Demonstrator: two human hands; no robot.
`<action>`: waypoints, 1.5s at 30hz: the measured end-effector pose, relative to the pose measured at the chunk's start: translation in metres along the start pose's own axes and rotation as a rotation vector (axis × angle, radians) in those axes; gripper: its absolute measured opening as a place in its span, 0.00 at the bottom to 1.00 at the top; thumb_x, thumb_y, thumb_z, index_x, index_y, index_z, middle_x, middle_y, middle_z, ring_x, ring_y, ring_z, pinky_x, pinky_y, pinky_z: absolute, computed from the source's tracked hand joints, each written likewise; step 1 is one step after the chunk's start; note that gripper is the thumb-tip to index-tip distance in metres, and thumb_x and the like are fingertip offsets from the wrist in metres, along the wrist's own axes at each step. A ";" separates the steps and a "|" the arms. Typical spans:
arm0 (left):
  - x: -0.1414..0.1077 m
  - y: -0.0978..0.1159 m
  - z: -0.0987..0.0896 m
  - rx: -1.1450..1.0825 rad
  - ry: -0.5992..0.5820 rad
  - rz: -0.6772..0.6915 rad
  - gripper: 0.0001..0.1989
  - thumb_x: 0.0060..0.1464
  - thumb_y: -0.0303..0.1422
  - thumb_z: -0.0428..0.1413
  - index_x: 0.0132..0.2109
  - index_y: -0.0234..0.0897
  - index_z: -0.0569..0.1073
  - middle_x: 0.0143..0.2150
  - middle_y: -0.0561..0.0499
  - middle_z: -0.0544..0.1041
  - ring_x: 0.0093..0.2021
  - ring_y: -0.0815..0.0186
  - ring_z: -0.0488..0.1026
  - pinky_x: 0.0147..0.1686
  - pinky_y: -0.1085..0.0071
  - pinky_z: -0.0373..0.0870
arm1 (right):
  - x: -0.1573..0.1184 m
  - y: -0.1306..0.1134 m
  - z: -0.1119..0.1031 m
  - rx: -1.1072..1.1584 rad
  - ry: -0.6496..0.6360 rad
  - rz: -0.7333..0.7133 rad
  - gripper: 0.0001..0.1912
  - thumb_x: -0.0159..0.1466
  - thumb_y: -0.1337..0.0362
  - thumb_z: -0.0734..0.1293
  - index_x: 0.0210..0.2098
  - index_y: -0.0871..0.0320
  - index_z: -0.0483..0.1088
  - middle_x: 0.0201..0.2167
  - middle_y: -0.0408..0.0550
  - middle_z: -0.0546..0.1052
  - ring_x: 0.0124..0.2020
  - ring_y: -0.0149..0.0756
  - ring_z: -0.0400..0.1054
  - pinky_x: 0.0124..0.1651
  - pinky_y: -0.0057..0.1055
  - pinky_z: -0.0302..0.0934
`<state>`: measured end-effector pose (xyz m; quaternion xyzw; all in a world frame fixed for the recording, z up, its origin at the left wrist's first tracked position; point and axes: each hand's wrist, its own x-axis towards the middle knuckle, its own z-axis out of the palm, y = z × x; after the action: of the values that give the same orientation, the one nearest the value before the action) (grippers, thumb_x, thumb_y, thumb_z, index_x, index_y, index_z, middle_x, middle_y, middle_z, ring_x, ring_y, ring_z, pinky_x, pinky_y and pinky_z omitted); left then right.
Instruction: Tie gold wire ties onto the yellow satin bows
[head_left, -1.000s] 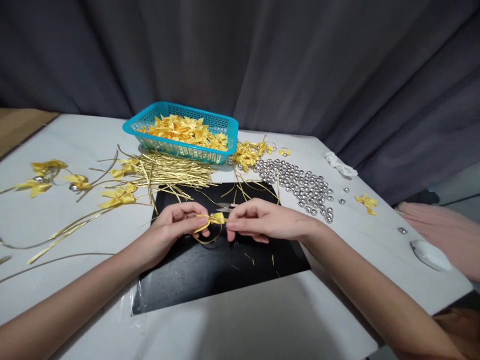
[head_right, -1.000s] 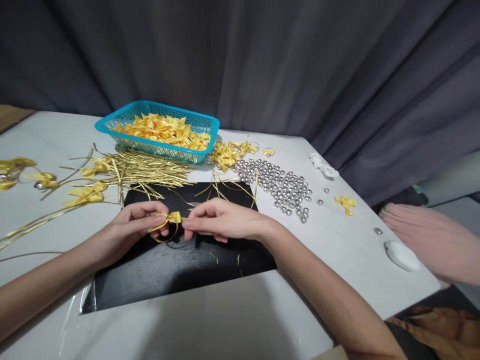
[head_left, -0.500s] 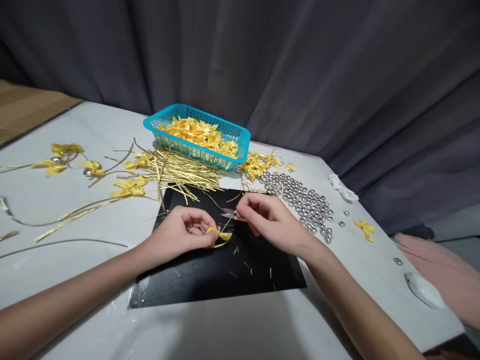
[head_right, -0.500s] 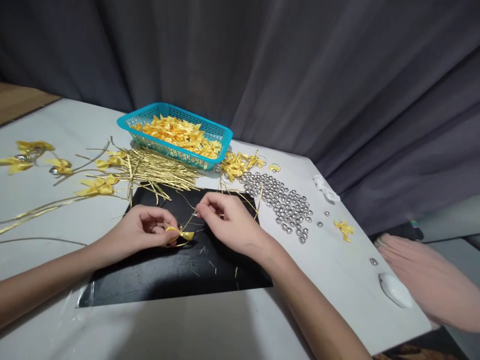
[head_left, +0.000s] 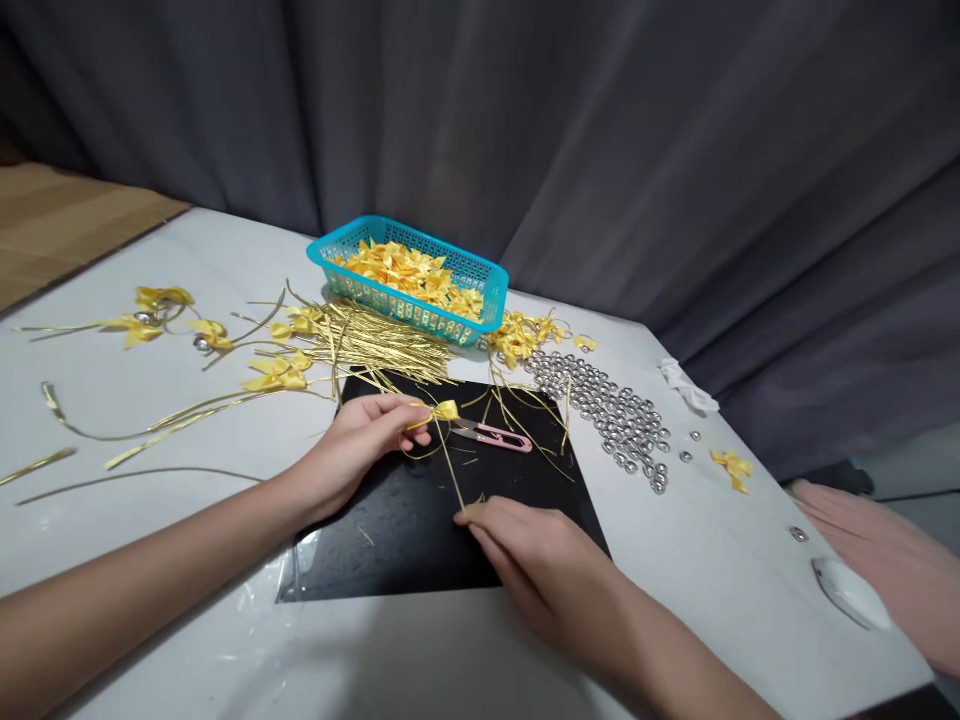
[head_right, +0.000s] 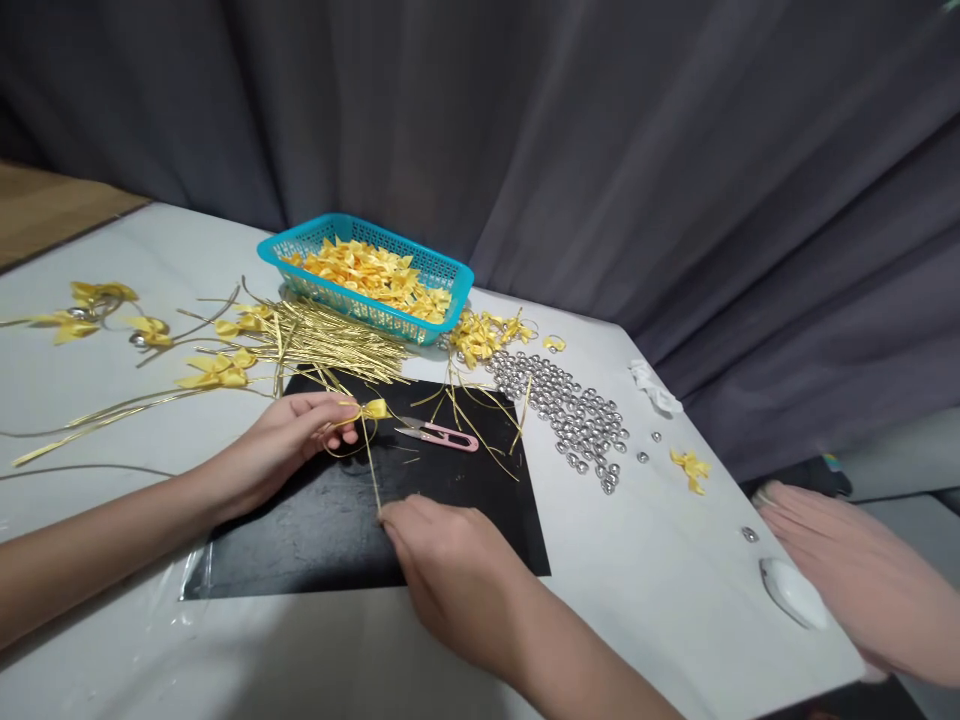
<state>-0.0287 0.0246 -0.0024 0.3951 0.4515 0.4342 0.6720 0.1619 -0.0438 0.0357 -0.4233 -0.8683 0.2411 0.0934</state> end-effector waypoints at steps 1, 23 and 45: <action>0.000 0.000 0.000 -0.022 0.003 -0.007 0.07 0.47 0.34 0.60 0.28 0.33 0.74 0.22 0.54 0.73 0.24 0.73 0.67 0.25 0.77 0.61 | -0.005 0.002 0.000 0.028 0.023 0.025 0.15 0.66 0.71 0.52 0.45 0.61 0.67 0.32 0.50 0.75 0.31 0.32 0.70 0.35 0.26 0.63; 0.000 -0.003 0.001 -0.162 -0.119 -0.083 0.06 0.45 0.32 0.60 0.27 0.33 0.73 0.22 0.54 0.72 0.24 0.73 0.67 0.26 0.77 0.60 | 0.012 -0.003 -0.009 0.406 0.285 -0.202 0.06 0.59 0.72 0.67 0.34 0.60 0.76 0.28 0.48 0.78 0.25 0.28 0.71 0.27 0.22 0.65; -0.006 -0.006 0.007 -0.303 -0.182 -0.170 0.05 0.47 0.30 0.60 0.27 0.34 0.75 0.24 0.54 0.73 0.27 0.74 0.69 0.29 0.80 0.65 | 0.028 0.003 0.015 0.357 0.350 0.240 0.11 0.66 0.64 0.54 0.30 0.58 0.63 0.16 0.36 0.53 0.17 0.24 0.44 0.20 0.24 0.42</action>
<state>-0.0215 0.0159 -0.0044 0.2874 0.3499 0.4013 0.7962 0.1406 -0.0256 0.0198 -0.5350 -0.7264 0.3230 0.2861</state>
